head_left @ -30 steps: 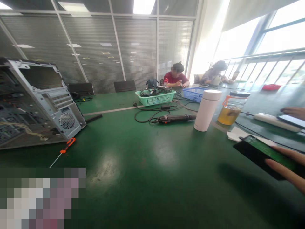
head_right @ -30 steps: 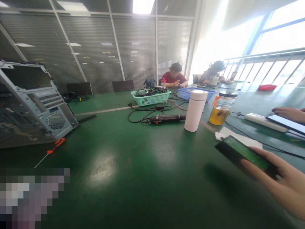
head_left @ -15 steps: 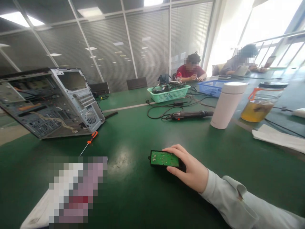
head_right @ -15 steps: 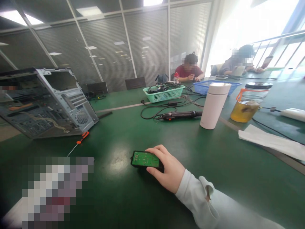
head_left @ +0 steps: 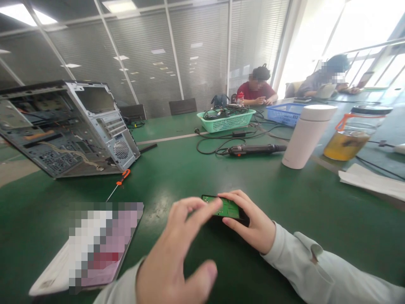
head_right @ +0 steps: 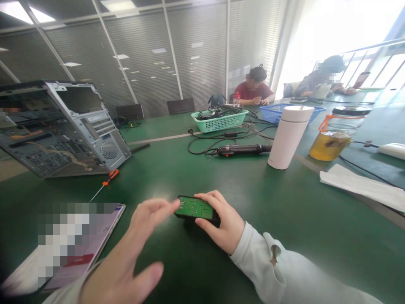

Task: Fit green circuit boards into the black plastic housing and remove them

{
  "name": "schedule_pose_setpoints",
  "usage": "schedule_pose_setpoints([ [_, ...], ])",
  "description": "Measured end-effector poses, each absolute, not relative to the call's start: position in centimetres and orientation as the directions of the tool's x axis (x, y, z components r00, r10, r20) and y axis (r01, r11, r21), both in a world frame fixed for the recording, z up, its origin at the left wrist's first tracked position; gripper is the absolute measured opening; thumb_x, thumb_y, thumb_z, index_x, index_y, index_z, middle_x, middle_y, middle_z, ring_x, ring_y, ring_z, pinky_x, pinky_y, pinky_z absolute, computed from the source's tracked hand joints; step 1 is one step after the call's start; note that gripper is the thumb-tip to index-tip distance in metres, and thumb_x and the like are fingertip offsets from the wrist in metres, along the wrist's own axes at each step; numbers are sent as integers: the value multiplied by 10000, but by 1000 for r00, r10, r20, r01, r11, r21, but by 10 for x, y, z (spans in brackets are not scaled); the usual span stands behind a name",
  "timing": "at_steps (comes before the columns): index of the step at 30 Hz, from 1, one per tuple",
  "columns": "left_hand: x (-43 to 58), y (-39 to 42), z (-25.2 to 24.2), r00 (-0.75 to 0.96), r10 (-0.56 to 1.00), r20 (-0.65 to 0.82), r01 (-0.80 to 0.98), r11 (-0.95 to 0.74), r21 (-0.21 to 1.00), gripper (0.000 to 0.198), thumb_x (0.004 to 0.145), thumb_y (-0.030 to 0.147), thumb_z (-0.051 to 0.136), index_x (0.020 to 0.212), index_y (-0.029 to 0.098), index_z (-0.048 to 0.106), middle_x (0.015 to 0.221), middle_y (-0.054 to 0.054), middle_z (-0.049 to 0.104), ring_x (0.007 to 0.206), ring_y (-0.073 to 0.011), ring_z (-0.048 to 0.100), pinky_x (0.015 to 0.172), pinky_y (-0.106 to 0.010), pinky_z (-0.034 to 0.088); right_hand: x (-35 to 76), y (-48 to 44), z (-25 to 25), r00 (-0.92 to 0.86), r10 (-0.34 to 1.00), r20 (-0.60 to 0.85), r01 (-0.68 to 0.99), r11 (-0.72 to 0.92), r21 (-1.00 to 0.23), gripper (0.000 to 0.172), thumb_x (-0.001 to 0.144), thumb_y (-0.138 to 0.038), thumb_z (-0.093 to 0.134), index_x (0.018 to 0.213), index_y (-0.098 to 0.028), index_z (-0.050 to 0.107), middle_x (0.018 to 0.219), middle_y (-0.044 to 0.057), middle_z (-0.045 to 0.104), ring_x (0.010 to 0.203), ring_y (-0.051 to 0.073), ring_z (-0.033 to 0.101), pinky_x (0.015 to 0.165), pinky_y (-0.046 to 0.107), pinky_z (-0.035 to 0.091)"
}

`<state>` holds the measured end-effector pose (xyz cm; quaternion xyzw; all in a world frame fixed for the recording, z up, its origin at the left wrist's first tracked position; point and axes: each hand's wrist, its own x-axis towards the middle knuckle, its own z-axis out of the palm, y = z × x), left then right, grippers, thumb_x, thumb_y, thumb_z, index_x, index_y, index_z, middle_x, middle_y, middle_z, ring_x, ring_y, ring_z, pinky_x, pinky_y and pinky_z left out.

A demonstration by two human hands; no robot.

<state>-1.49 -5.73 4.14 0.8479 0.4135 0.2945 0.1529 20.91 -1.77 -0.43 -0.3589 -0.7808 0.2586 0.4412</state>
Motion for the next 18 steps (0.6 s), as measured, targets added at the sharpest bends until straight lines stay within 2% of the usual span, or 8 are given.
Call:
schedule_pose_setpoints([
  [3, -11, -18, 34, 448, 822, 351, 642, -569, 513, 731, 706, 282, 606, 1368, 222, 302, 1325, -112, 412, 1242, -313, 343, 1043, -497, 275, 207, -15, -3, -383, 773, 505, 335, 626, -704, 357, 902, -273, 501, 1231, -151, 438, 1117, 94, 418, 1011, 214, 444, 900, 330, 391],
  [5, -11, -4, 24, 515, 812, 276, 576, -566, 590, 758, 688, 314, 648, 1348, 182, 298, 1326, -141, 425, 1219, -304, 390, 1032, -474, 303, 205, -12, -4, -394, 769, 504, 327, 629, -705, 344, 902, -275, 504, 1216, -149, 442, 1101, 92, 428, 999, 211, 449, 883, 329, 397],
  [6, -10, 1, 18, 521, 823, 225, 559, -528, 640, 708, 705, 313, 640, 1320, 180, 315, 1298, -144, 460, 1182, -291, 440, 1005, -463, 341, 204, -10, -5, -399, 767, 503, 323, 630, -706, 339, 902, -282, 507, 1207, -149, 446, 1089, 91, 437, 990, 210, 453, 872, 327, 400],
  [8, -9, 6, 10, 453, 877, 159, 536, -411, 738, 466, 764, 296, 583, 1187, 186, 421, 1168, -125, 564, 1070, -262, 538, 942, -446, 402, 202, -6, -7, -388, 773, 503, 319, 624, -713, 331, 895, -305, 519, 1183, -152, 464, 1069, 83, 457, 980, 209, 460, 858, 325, 400],
  [10, -7, 9, 6, 421, 898, 127, 485, -341, 805, 390, 775, 300, 576, 1124, 184, 447, 1105, -110, 601, 1034, -246, 565, 926, -427, 414, 200, -1, -9, -314, 801, 509, 306, 593, -745, 334, 878, -339, 535, 1153, -155, 489, 1071, 71, 474, 987, 208, 465, 869, 324, 389],
  [14, -3, 14, 7, 361, 924, 127, 415, -281, 865, 414, 779, 349, 571, 1128, 171, 439, 1124, -114, 590, 1069, -242, 549, 948, -409, 391, 198, 5, -12, -199, 886, 419, 226, 458, -860, 374, 836, -399, 566, 1101, -140, 516, 1024, 62, 520, 904, 202, 513, 823, 314, 419],
  [18, -6, 10, 8, 391, 913, 116, 391, -279, 877, 477, 822, 397, 497, 1220, 163, 378, 981, -88, 617, 934, -232, 596, 872, -404, 427, 194, 5, -9, -158, 929, 333, 231, 363, -903, 377, 798, -463, 583, 962, -124, 591, 896, 55, 559, 784, 191, 534, 715, 272, 445],
])
